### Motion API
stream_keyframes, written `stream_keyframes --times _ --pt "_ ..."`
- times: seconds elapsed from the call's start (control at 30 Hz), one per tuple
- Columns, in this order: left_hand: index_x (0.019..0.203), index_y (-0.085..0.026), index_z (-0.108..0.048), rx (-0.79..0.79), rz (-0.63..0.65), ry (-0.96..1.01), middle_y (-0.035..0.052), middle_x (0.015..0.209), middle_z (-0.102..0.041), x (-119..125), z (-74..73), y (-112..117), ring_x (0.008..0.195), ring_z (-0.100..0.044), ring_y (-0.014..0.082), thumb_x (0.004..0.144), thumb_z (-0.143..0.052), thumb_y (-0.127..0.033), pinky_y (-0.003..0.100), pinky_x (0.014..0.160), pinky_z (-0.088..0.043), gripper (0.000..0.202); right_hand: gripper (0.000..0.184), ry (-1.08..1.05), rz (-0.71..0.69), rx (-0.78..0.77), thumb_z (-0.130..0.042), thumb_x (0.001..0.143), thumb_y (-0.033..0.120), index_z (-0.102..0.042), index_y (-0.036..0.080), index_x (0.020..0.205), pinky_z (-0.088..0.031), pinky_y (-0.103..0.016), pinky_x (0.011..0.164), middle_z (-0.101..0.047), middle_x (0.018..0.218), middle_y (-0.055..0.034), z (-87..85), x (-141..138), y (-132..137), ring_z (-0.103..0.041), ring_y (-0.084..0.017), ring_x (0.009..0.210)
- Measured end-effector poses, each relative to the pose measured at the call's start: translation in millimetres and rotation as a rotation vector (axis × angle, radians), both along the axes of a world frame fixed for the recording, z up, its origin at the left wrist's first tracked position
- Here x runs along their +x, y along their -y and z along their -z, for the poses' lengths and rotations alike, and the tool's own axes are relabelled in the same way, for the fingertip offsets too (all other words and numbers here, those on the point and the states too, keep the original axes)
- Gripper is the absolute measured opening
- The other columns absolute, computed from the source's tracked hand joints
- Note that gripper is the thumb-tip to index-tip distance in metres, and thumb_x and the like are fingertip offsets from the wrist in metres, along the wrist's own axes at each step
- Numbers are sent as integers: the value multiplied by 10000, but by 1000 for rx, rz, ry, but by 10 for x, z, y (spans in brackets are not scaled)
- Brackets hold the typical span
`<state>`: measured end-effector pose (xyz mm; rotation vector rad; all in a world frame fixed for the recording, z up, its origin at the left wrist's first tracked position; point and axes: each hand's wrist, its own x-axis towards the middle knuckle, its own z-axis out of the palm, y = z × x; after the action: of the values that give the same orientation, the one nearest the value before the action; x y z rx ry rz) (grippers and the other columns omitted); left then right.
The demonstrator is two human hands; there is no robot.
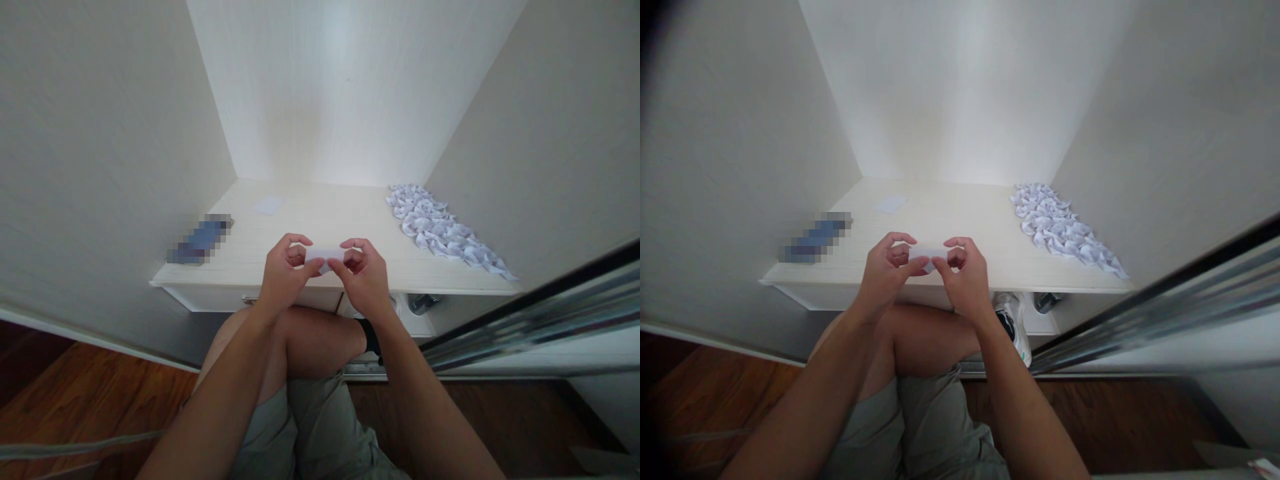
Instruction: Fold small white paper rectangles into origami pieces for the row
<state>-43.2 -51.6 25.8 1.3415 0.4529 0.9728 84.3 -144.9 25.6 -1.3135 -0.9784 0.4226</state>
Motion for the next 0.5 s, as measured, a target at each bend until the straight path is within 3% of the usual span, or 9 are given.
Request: stream_keyframes --times 0.17,0.33,0.5 --pt "942 -194 -583 -82 38 4 -126 551 -560 -55 -39 -51 530 -653 99 638 -924 -300 277 620 -659 469 304 2 -42 -55 -801 780 335 -608 233 992 -458 -302 614 -637 637 53 -16 74 22 -636 -164 622" --pt "1008 -198 -557 -69 54 -9 -38 655 -723 -64 -7 -97 601 -732 150 695 -900 -360 307 640 -674 492 455 -134 -30 -10 -901 689 403 -512 257 875 -535 -317 679 -658 669 60 -7 119 29 -705 -181 668" --pt "910 -209 -535 74 67 6 -36 754 -704 -36 40 -66 697 -779 188 743 -874 -375 312 615 -682 412 356 -122 73 34 -824 767 377 -497 250 823 -544 -292 673 -592 748 66 26 126 19 -644 -130 662"
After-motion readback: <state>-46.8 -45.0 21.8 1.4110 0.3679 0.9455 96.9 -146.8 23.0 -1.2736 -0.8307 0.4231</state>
